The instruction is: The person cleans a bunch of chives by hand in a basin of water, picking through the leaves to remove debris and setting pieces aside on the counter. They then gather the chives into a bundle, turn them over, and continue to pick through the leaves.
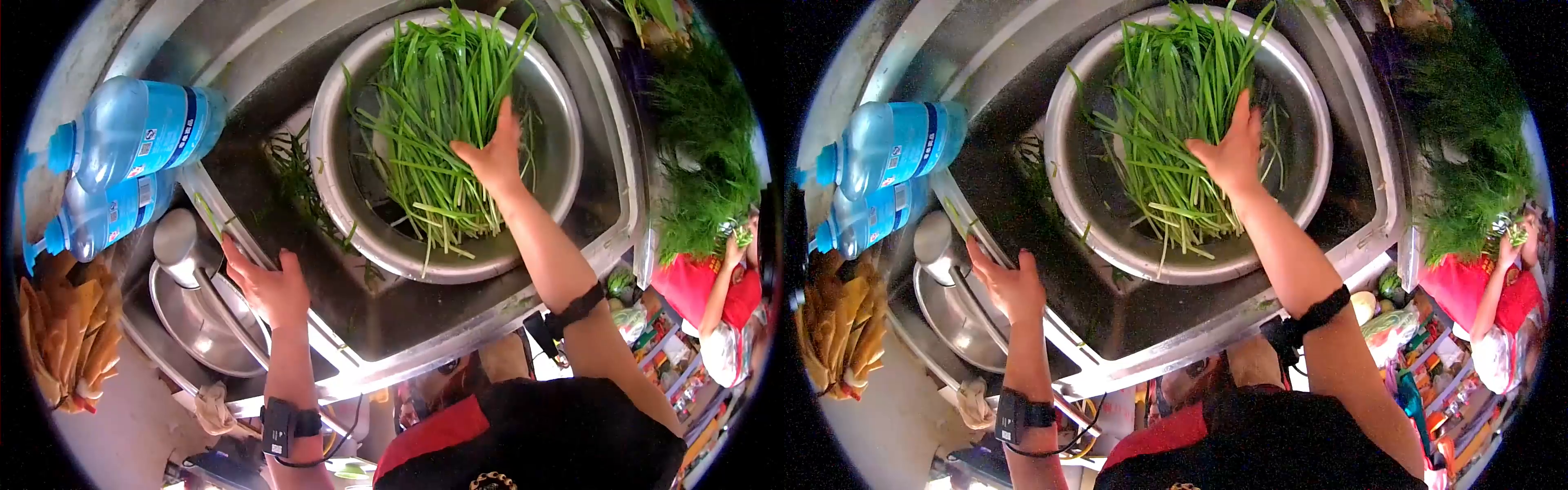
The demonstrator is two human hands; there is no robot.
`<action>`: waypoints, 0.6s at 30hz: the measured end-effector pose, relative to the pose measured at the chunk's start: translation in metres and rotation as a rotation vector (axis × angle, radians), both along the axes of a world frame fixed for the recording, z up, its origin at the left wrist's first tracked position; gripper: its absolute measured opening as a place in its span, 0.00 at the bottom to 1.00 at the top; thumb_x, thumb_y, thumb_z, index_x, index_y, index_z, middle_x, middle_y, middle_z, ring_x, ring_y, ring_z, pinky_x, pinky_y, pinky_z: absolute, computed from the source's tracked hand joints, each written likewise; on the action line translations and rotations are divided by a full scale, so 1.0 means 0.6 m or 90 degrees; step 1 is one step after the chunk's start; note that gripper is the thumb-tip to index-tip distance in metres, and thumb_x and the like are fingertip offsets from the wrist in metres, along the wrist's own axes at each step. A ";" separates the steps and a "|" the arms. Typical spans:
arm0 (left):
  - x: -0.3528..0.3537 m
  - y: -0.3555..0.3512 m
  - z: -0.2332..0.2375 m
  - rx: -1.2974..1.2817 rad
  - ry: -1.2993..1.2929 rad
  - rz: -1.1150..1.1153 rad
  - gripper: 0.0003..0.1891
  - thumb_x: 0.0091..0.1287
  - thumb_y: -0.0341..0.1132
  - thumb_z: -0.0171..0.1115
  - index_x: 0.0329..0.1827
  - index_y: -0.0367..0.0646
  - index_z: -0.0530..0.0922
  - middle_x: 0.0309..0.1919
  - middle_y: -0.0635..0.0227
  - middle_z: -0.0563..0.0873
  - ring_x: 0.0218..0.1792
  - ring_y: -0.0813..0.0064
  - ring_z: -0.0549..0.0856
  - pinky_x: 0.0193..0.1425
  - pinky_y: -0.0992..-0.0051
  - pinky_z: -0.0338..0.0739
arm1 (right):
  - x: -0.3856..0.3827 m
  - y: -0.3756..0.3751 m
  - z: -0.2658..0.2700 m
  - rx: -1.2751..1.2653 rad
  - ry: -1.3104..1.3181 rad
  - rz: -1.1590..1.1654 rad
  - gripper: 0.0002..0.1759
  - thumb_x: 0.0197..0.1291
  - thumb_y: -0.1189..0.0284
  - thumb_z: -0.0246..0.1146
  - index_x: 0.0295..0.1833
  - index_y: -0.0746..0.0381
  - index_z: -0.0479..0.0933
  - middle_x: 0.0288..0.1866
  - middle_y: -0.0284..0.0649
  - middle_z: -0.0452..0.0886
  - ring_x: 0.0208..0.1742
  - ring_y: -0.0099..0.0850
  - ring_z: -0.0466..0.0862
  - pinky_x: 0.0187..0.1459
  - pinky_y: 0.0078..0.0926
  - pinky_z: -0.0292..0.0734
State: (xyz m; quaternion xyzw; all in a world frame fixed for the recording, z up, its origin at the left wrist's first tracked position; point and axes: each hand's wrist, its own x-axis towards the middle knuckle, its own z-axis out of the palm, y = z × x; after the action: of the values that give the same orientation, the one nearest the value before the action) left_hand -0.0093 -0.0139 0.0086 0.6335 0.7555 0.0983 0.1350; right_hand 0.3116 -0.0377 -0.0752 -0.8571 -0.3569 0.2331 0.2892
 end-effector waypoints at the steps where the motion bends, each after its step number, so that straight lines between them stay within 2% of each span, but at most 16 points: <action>1: 0.000 -0.002 0.001 -0.003 0.005 -0.002 0.45 0.54 0.31 0.62 0.75 0.43 0.48 0.62 0.43 0.65 0.60 0.42 0.70 0.62 0.54 0.68 | 0.020 -0.003 -0.010 0.020 0.205 -0.037 0.51 0.50 0.76 0.69 0.76 0.63 0.47 0.69 0.58 0.62 0.66 0.45 0.69 0.66 0.41 0.63; 2: 0.000 -0.001 0.001 -0.003 0.010 -0.004 0.45 0.54 0.32 0.62 0.75 0.43 0.48 0.62 0.43 0.65 0.60 0.42 0.70 0.62 0.54 0.68 | 0.037 0.000 -0.014 0.043 0.410 -0.075 0.49 0.50 0.80 0.68 0.76 0.64 0.49 0.68 0.55 0.66 0.63 0.42 0.74 0.64 0.37 0.68; 3: 0.000 0.000 0.000 -0.003 0.016 -0.004 0.45 0.54 0.32 0.61 0.75 0.43 0.48 0.62 0.44 0.65 0.60 0.43 0.70 0.62 0.54 0.68 | 0.056 0.006 -0.017 0.039 0.440 -0.125 0.44 0.49 0.88 0.62 0.74 0.65 0.54 0.63 0.50 0.73 0.52 0.34 0.81 0.55 0.27 0.74; 4: 0.001 0.000 0.000 -0.005 0.016 -0.004 0.45 0.54 0.32 0.61 0.75 0.43 0.47 0.62 0.44 0.65 0.60 0.43 0.70 0.62 0.54 0.68 | 0.073 -0.001 -0.015 0.098 0.535 -0.096 0.42 0.49 0.87 0.62 0.73 0.65 0.58 0.63 0.49 0.73 0.55 0.35 0.79 0.56 0.30 0.74; 6: 0.004 0.000 0.003 -0.009 0.015 -0.003 0.45 0.54 0.32 0.61 0.75 0.42 0.47 0.62 0.44 0.65 0.61 0.43 0.70 0.63 0.54 0.68 | 0.088 -0.020 -0.015 0.139 0.486 -0.053 0.40 0.51 0.83 0.63 0.72 0.64 0.59 0.59 0.48 0.75 0.54 0.36 0.79 0.55 0.29 0.74; 9: -0.002 -0.002 -0.006 0.016 -0.010 -0.013 0.45 0.54 0.33 0.61 0.75 0.42 0.47 0.63 0.44 0.65 0.62 0.44 0.70 0.63 0.55 0.67 | 0.077 -0.040 0.018 0.083 0.031 -0.007 0.36 0.55 0.75 0.64 0.70 0.64 0.62 0.55 0.47 0.77 0.51 0.37 0.79 0.54 0.28 0.74; 10: -0.002 -0.001 -0.006 0.015 -0.005 -0.014 0.45 0.54 0.33 0.61 0.75 0.42 0.47 0.63 0.44 0.65 0.62 0.44 0.69 0.64 0.55 0.67 | 0.065 -0.047 0.030 0.052 0.111 0.018 0.34 0.55 0.67 0.67 0.66 0.63 0.66 0.55 0.48 0.76 0.51 0.37 0.78 0.53 0.31 0.75; 12: 0.000 -0.001 -0.004 0.015 0.005 -0.018 0.45 0.54 0.32 0.61 0.75 0.42 0.47 0.64 0.44 0.64 0.63 0.44 0.68 0.65 0.55 0.66 | 0.021 -0.042 0.075 -0.140 0.121 0.179 0.33 0.54 0.64 0.69 0.64 0.62 0.68 0.56 0.48 0.76 0.54 0.39 0.78 0.55 0.37 0.75; 13: -0.002 0.000 -0.006 0.014 0.009 -0.017 0.45 0.54 0.32 0.61 0.75 0.41 0.47 0.64 0.44 0.64 0.63 0.44 0.68 0.65 0.55 0.66 | 0.011 -0.047 0.064 -0.165 -0.008 0.315 0.33 0.55 0.61 0.68 0.64 0.60 0.68 0.56 0.48 0.76 0.55 0.41 0.78 0.56 0.39 0.75; 14: -0.005 -0.001 -0.008 0.011 0.016 -0.016 0.45 0.54 0.32 0.61 0.75 0.41 0.48 0.64 0.44 0.64 0.63 0.44 0.68 0.65 0.55 0.66 | 0.009 -0.041 0.067 -0.251 -0.032 0.358 0.29 0.58 0.62 0.66 0.64 0.58 0.68 0.56 0.48 0.76 0.55 0.39 0.79 0.56 0.36 0.74; 16: -0.003 -0.002 -0.005 0.000 0.016 -0.006 0.45 0.53 0.33 0.61 0.75 0.40 0.48 0.65 0.44 0.63 0.64 0.44 0.67 0.66 0.56 0.65 | 0.014 -0.043 0.044 -0.200 -0.061 0.339 0.23 0.60 0.66 0.63 0.60 0.59 0.71 0.51 0.47 0.80 0.48 0.36 0.83 0.50 0.32 0.78; 18: 0.005 -0.001 0.003 -0.016 0.002 0.013 0.45 0.53 0.33 0.61 0.74 0.39 0.49 0.66 0.45 0.62 0.64 0.44 0.66 0.67 0.56 0.64 | 0.033 -0.049 0.047 -0.160 0.071 0.250 0.18 0.61 0.69 0.62 0.55 0.60 0.73 0.45 0.45 0.82 0.42 0.34 0.84 0.45 0.31 0.80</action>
State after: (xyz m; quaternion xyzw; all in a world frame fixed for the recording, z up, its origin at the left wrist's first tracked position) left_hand -0.0061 -0.0143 0.0102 0.6240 0.7634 0.0891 0.1411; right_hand 0.3312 -0.0670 -0.0468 -0.7865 -0.4684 0.3741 0.1489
